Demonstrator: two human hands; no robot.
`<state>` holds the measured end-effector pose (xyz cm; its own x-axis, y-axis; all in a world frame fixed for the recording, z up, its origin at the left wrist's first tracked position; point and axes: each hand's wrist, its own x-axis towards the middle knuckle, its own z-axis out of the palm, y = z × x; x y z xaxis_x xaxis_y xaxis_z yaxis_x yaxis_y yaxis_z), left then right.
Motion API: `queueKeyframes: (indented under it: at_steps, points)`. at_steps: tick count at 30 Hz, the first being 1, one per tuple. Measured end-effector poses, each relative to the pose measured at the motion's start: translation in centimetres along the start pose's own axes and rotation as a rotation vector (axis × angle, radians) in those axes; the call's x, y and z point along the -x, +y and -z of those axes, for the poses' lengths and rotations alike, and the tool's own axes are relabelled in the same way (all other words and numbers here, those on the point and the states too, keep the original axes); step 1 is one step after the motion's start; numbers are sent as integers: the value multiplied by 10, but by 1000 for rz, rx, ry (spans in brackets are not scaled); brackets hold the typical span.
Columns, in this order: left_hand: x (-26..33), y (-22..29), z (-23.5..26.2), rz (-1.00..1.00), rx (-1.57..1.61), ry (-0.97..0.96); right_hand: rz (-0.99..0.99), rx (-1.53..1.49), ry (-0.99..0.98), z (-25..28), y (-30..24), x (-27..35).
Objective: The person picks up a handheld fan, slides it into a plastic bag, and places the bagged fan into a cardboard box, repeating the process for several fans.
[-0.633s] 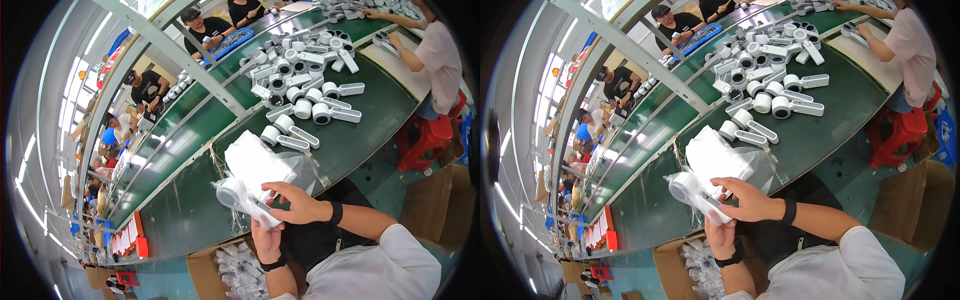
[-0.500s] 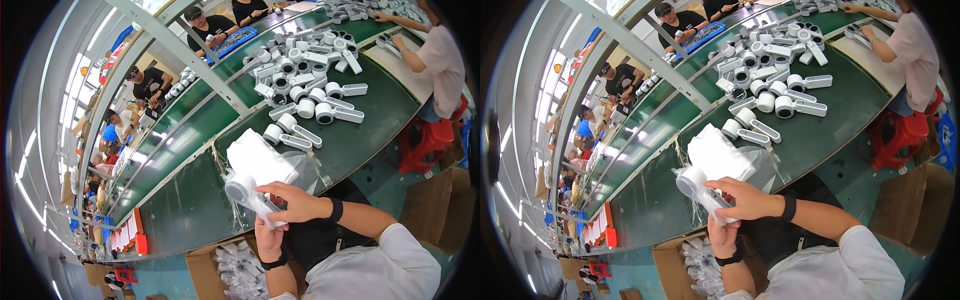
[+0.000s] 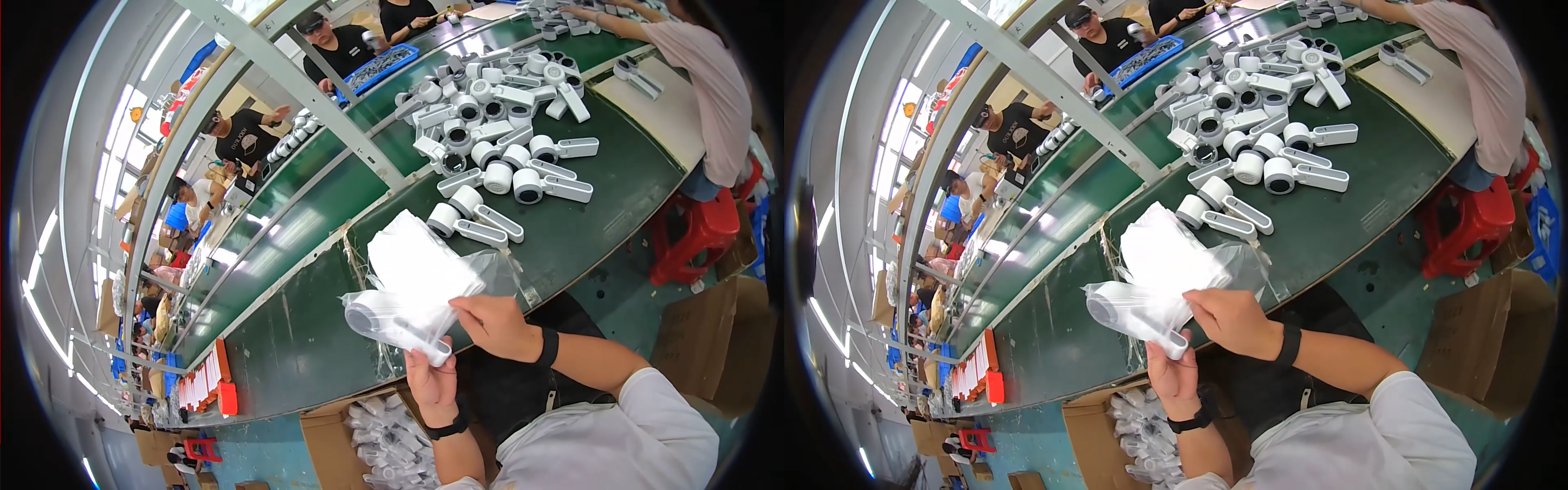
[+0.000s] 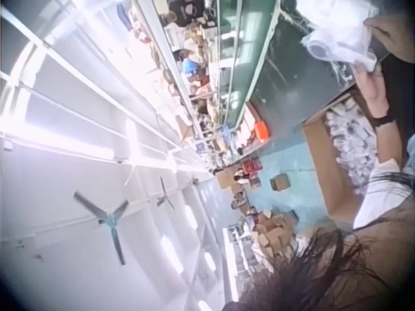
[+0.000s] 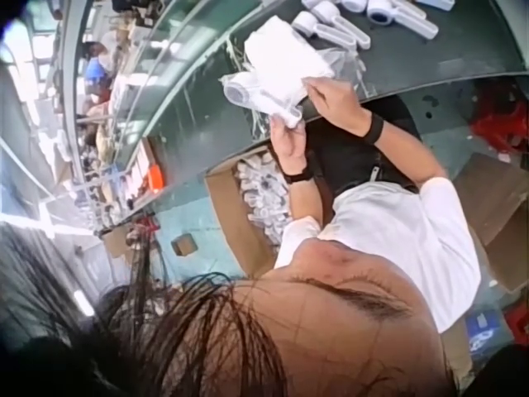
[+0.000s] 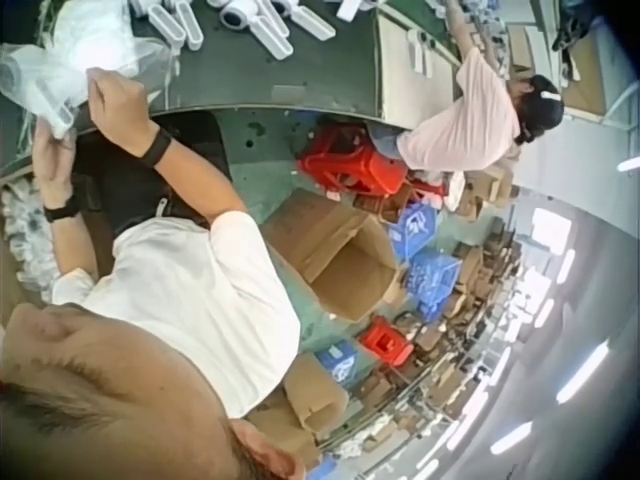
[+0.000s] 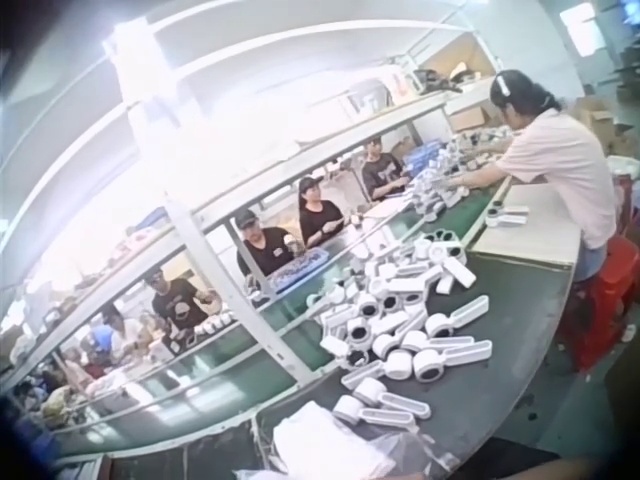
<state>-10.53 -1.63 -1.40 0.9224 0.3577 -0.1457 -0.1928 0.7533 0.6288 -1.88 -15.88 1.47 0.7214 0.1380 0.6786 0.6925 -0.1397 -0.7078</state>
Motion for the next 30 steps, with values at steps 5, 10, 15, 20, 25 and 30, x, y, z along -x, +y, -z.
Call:
queueKeyframes:
  at_steps: [5,10,15,20,25,30]
  points:
    - [-7,11,3,-245,-199,125,-62,-52,-38,7,-1,25]
    - [-22,71,60,-602,-898,499,-134,92,-4,47,24,5]
    - [-54,125,138,-773,-1678,850,24,461,-84,58,72,-46]
    - [-59,110,102,-707,-1890,854,144,823,-380,34,110,-70]
    - [-42,49,8,-1044,-1792,240,6,901,-463,15,115,-84]
    - [-29,-54,-51,-888,-1670,-474,-123,650,-301,24,93,-90]
